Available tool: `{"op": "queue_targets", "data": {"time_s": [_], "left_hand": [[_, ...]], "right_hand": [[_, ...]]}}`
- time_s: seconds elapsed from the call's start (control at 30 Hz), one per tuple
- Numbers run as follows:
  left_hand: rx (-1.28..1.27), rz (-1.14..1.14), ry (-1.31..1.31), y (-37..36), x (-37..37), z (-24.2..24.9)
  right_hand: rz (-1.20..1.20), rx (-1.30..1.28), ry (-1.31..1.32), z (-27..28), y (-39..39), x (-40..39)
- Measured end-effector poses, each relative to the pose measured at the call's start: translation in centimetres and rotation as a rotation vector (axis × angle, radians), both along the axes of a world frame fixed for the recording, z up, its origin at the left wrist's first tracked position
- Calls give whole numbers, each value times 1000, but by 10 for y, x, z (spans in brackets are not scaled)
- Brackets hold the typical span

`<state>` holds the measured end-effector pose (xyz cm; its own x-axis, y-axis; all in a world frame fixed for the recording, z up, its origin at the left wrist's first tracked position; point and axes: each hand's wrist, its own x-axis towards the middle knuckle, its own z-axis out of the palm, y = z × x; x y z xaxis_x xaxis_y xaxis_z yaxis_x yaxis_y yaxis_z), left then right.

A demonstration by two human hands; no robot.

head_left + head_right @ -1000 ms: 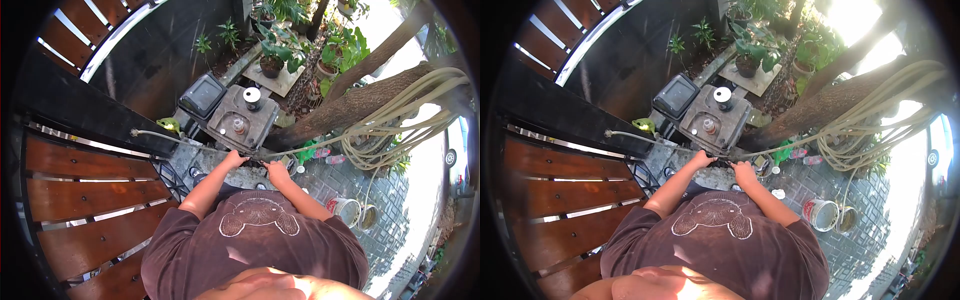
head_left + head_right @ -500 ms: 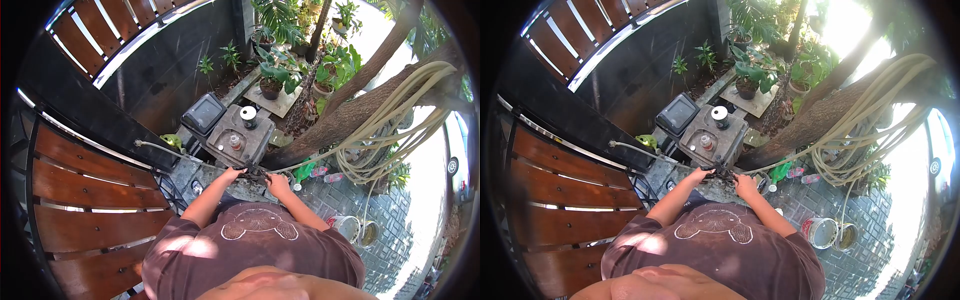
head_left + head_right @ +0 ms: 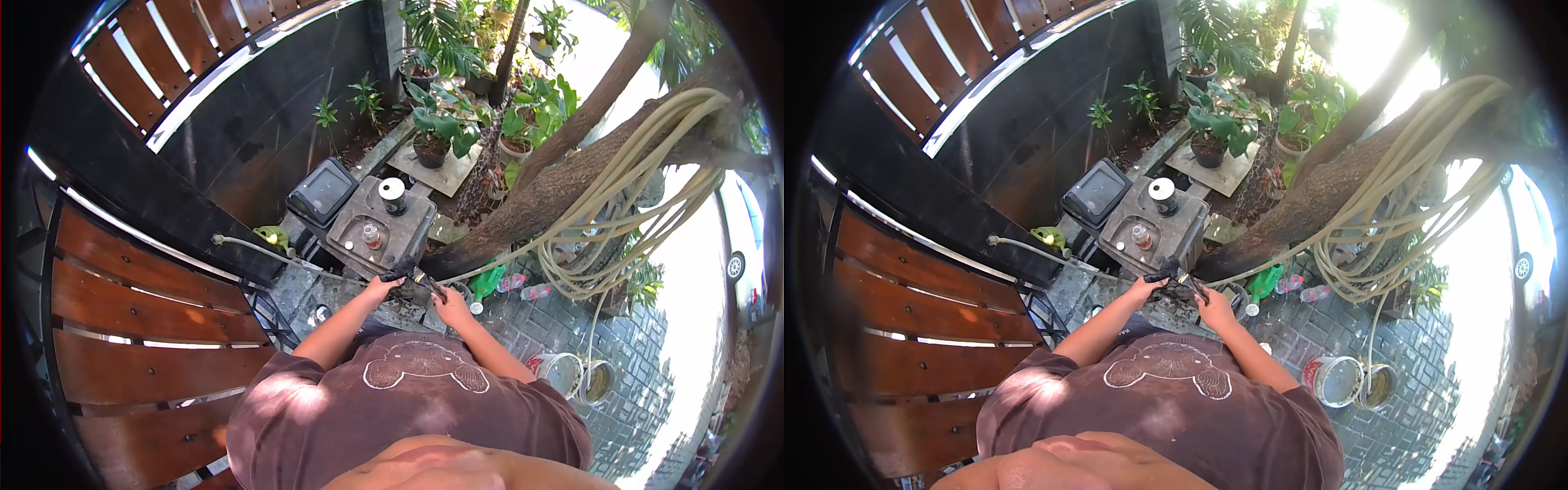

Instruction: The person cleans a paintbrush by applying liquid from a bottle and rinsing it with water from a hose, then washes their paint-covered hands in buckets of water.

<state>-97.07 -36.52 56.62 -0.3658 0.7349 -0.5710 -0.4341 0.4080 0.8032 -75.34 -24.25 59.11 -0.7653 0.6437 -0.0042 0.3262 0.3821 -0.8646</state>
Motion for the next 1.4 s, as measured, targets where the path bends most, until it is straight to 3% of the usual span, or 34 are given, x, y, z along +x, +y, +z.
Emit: {"op": "queue_targets", "data": {"time_s": [0.1,0.17,0.3,0.37,0.43,0.63,0.8,0.9,1.03,1.07,1.23,1.33,1.4], "left_hand": [[116,25,-187,8,12,35],[121,117,-231,20,13,21],[160,191,-113,34,21,21],[202,187,-211,38,24,36],[75,209,-208,41,29,58],[63,259,-100,48,41,54],[217,356,-295,58,53,47],[224,207,-633,57,45,19],[244,276,-740,65,59,27],[322,203,-787,65,60,33],[266,247,-656,72,62,56],[288,253,-683,62,46,80],[255,174,-544,57,27,75]], "right_hand": [[-42,-76,39,17,-1,9],[-59,-97,49,28,-1,13],[-97,142,196,24,-1,17],[-111,-81,8,30,-2,21],[-74,-230,-17,53,-2,24],[-105,111,72,21,-6,34],[-244,-374,143,34,-16,32],[-292,-680,134,13,-16,30],[-444,-963,262,30,-28,15],[-462,-1024,305,33,-29,12],[-414,-1341,504,46,-33,9],[-411,-1280,484,50,-36,8],[-393,-1270,500,58,-40,8]]}}
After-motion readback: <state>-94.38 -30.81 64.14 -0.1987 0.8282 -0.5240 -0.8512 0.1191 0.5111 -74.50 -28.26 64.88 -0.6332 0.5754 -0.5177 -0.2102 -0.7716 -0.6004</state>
